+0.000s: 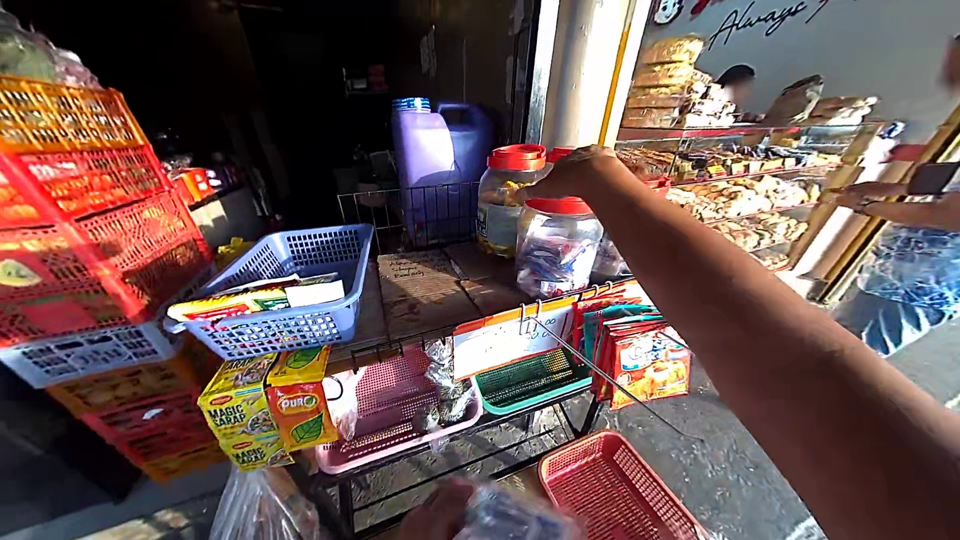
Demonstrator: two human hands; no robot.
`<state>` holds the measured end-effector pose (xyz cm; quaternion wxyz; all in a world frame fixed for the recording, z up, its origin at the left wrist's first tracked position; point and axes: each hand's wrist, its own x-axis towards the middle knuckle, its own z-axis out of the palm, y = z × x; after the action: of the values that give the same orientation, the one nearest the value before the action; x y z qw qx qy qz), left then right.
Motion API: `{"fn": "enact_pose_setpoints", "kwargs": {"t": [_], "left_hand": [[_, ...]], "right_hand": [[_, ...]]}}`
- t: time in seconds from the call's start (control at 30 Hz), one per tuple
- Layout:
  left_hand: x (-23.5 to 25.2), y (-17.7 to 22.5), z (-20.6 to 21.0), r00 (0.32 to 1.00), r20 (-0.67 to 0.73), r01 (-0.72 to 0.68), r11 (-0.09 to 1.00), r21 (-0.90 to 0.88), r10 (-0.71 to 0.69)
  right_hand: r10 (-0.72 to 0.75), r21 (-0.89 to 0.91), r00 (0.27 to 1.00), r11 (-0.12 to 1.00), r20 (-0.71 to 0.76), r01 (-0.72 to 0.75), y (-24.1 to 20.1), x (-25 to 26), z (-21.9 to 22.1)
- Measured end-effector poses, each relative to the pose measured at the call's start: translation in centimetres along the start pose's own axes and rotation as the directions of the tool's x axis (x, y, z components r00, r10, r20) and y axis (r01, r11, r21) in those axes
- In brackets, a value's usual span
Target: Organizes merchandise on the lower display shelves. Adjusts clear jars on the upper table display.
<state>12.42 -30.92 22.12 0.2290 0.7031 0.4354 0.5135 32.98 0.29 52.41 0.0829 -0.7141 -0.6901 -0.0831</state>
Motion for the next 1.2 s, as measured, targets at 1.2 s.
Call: {"fn": "enact_pose_setpoints", "kwargs": {"t": [1.2], "left_hand": [[36.2,3.8,10.1,0.965,-0.203,0.255,0.761,0.597,-0.164]], "right_hand": [[-0.491,0.315,0.853,0.849,0.176,0.423,5.4,3.2,0.5]]}}
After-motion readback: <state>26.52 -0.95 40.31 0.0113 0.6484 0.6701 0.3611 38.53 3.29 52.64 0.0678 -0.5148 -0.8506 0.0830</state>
